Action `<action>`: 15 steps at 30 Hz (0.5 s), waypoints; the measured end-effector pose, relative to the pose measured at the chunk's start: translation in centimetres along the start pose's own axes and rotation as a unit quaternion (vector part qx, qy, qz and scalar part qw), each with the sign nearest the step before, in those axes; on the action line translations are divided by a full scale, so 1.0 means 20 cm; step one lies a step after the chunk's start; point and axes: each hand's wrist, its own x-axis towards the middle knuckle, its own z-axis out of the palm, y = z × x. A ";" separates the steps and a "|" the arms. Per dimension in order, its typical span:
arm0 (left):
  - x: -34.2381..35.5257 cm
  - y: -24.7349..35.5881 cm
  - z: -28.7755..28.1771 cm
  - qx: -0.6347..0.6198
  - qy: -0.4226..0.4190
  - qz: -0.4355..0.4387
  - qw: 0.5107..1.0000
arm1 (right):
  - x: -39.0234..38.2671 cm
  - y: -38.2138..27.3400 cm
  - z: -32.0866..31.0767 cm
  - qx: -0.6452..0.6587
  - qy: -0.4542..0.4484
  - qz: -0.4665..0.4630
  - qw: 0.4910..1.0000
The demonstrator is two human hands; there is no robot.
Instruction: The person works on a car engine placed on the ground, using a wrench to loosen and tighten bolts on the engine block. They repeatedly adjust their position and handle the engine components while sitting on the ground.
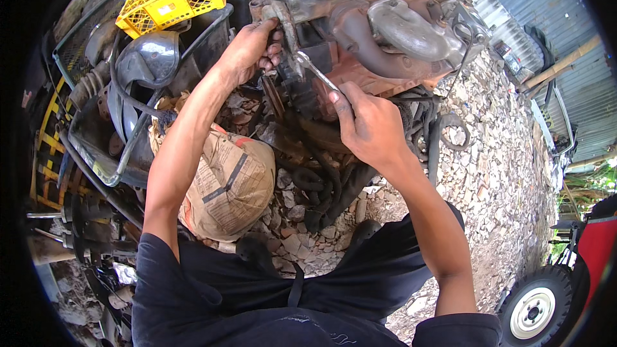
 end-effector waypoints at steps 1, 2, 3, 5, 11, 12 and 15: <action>-0.02 0.02 0.00 -0.003 -0.005 -0.012 1.000 | 0.00 0.00 0.00 0.002 0.004 -0.003 1.000; -0.03 0.03 0.00 0.029 0.016 -0.019 0.999 | 0.00 0.00 0.00 0.005 0.011 -0.008 1.000; -0.04 0.03 0.01 0.089 0.044 0.039 0.994 | -0.01 0.01 0.00 0.009 0.019 -0.013 1.000; -0.06 -0.01 0.04 0.207 0.098 0.155 0.961 | -0.01 0.01 0.00 0.013 0.016 -0.009 1.000; 0.00 -0.10 0.00 0.280 0.083 0.254 0.922 | 0.00 -0.01 0.00 0.003 -0.009 0.003 1.000; -0.02 -0.09 0.01 0.206 0.044 0.202 0.956 | 0.00 -0.01 0.00 -0.003 0.000 -0.011 1.000; -0.01 -0.08 0.00 0.207 0.048 0.203 0.956 | 0.00 -0.01 0.00 0.003 0.001 -0.010 1.000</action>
